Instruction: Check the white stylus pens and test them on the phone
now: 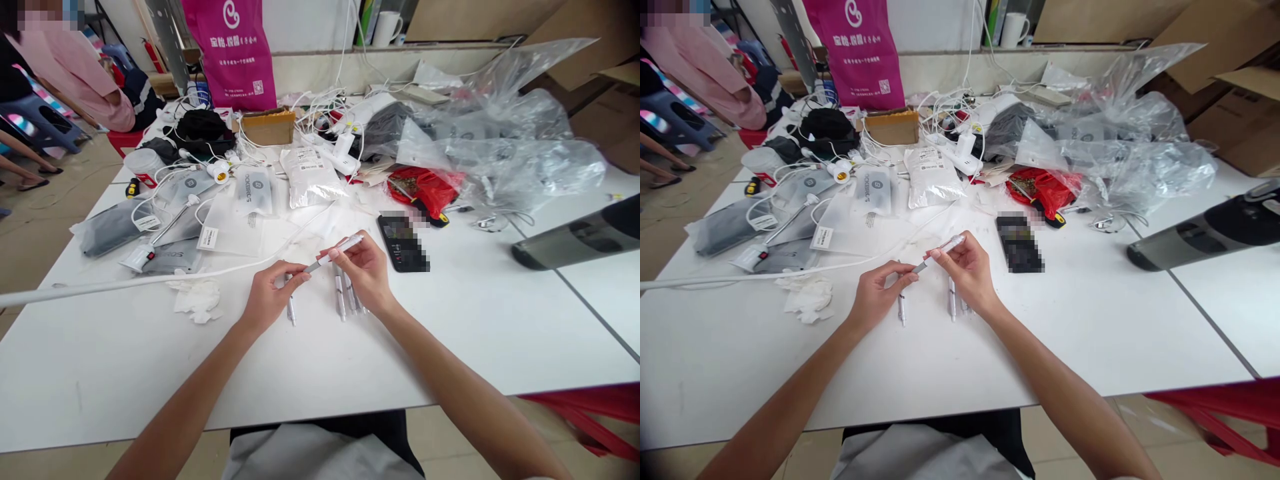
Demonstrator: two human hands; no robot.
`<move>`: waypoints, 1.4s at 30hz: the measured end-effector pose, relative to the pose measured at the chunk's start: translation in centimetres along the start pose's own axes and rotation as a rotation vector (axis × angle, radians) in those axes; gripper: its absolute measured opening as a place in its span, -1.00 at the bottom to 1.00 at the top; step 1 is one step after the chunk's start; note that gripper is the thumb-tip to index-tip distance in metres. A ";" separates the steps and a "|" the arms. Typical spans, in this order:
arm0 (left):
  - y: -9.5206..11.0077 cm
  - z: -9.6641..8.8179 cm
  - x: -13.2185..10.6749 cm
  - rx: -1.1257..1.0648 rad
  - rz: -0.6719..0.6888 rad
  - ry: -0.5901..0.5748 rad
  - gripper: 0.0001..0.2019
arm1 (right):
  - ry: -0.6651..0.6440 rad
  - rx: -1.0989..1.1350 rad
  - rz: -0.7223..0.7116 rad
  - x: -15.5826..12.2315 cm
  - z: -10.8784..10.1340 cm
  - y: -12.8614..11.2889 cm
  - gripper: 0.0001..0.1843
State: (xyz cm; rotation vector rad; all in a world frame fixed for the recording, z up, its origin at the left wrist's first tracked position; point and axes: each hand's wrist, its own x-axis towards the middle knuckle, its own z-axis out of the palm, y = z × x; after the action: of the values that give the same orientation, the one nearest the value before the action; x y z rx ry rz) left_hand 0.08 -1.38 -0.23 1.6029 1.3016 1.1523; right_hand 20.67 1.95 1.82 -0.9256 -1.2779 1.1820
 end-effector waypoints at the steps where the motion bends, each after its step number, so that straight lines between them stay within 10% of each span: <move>1: -0.1 0.0 0.0 0.018 0.016 -0.022 -0.85 | -0.002 0.000 -0.002 0.1 0.0 -0.1 -0.50; 15: -0.6 0.3 0.0 0.330 0.298 0.033 -0.84 | -0.071 0.268 0.055 -0.2 0.4 0.4 -0.70; 25: -0.1 -0.1 0.2 0.297 0.241 0.147 -0.86 | 0.069 0.818 0.232 2.2 -3.4 -2.8 -0.39; 42: -0.6 -0.1 0.5 0.295 0.246 0.169 -0.86 | 0.021 0.960 0.217 1.7 -3.6 -2.9 -0.34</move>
State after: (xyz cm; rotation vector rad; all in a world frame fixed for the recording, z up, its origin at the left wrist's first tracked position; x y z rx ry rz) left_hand -0.19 -0.74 -0.69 1.9592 1.4672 1.3145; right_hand 24.42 3.47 4.62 -0.3488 -0.4589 1.7083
